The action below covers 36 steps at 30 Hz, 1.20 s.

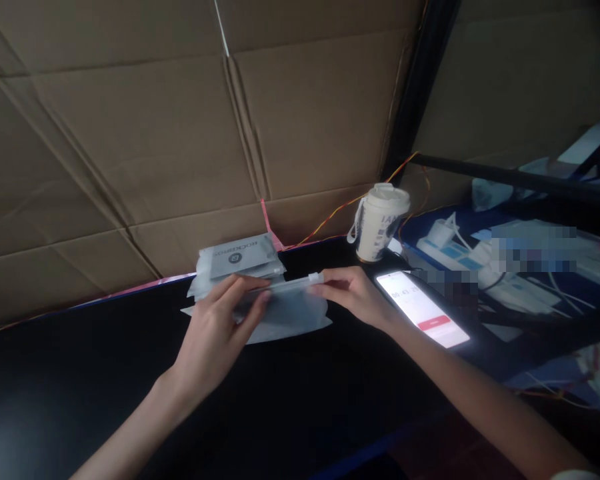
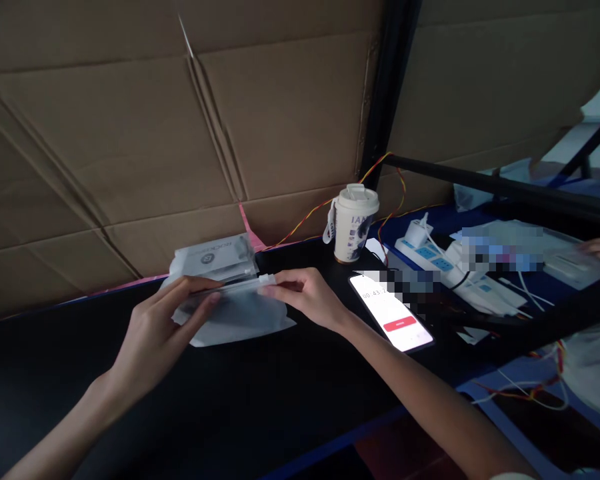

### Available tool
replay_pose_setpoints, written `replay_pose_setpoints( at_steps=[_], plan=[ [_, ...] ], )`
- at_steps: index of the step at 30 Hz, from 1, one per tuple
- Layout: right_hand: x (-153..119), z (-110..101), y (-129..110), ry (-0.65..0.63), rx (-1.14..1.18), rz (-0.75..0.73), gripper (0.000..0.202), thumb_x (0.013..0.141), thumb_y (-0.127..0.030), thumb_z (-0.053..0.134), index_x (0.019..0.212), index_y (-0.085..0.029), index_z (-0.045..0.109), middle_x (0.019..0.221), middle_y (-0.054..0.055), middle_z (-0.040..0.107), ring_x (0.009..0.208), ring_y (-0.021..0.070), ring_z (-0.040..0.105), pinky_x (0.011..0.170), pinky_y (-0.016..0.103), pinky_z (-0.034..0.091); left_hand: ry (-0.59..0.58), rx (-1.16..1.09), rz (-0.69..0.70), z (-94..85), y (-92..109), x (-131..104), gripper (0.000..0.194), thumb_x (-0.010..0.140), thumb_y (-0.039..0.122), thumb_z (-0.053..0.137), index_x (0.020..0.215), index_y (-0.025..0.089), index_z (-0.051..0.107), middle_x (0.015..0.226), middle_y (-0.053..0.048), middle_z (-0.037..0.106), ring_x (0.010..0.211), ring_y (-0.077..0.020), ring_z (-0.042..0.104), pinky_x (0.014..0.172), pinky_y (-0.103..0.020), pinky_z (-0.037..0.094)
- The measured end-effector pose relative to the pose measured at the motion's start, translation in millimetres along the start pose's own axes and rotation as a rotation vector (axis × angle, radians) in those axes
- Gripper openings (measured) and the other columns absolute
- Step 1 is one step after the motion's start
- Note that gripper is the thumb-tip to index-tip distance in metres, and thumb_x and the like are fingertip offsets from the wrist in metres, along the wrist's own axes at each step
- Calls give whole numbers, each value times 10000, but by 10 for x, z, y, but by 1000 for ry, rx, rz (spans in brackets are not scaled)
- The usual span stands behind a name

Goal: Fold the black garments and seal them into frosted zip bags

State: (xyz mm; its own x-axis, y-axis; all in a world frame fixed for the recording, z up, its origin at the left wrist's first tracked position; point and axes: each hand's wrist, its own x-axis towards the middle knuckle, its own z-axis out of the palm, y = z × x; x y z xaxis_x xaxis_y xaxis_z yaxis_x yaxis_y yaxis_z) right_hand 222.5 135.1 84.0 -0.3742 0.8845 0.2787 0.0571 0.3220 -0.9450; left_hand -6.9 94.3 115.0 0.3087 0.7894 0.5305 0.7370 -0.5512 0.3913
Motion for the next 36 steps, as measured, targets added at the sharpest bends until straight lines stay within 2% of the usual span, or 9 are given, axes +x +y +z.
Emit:
replay_pose_setpoints(
  at_steps=[5,11,14,17,21,25,31,34,36],
  plan=[
    [-13,50,22,-3,-48,-77,247,791,-406,683,675,-188,685,613,-37,559,565,96,461,512,227,367,-15,-27,116,133,235,133,254,932,351,526,1105,211,648,1001,-49,665,883,-184,637,664,-269,526],
    [5,35,89,-15,-161,-151,283,835,-385,644,651,-176,694,599,-30,578,573,97,490,544,226,391,-122,47,209,267,309,321,213,959,287,478,930,193,667,891,-23,670,808,-168,619,748,-325,480],
    [15,8,85,-20,-192,-149,235,830,-394,653,761,-187,738,665,-13,655,618,117,559,569,237,425,-96,108,253,185,213,285,229,969,285,453,909,193,654,864,-19,672,795,-175,615,745,-340,457],
    [36,-69,58,3,-223,-143,196,827,-377,662,831,-204,754,749,3,715,675,136,622,610,252,462,-62,134,234,10,15,169,243,966,322,451,896,205,652,850,-17,674,799,-180,620,762,-340,460],
    [65,-268,-12,73,-265,-121,168,813,-365,675,863,-228,758,808,6,742,722,160,661,637,275,494,-37,197,181,-225,-315,-44,207,942,376,492,921,242,649,902,-9,693,877,-207,634,819,-358,461],
    [10,-471,-155,167,-390,-167,171,806,-396,676,851,-256,764,825,5,750,745,186,675,672,312,527,-23,241,129,-304,-485,-194,187,923,397,523,930,258,647,915,-8,694,883,-209,638,849,-374,471],
    [-369,-521,-416,163,-638,-334,182,886,-329,588,987,-349,739,938,-15,749,852,207,681,765,375,555,20,207,135,-104,-477,-164,219,920,396,525,950,235,670,982,-41,691,921,-222,640,845,-387,496],
    [-662,-384,-491,25,-684,-368,254,884,-246,589,1062,-386,703,1002,-13,737,933,211,672,827,393,557,-27,153,136,69,-486,-179,219,930,359,514,985,223,677,986,-53,678,908,-207,645,819,-361,519],
    [-853,-230,-484,-101,-716,-323,284,870,-226,604,1073,-402,695,1063,-8,722,989,220,661,842,395,562,-102,116,114,192,-506,-238,227,941,332,494,1001,219,681,998,-56,673,900,-194,651,799,-340,538]
  ],
)
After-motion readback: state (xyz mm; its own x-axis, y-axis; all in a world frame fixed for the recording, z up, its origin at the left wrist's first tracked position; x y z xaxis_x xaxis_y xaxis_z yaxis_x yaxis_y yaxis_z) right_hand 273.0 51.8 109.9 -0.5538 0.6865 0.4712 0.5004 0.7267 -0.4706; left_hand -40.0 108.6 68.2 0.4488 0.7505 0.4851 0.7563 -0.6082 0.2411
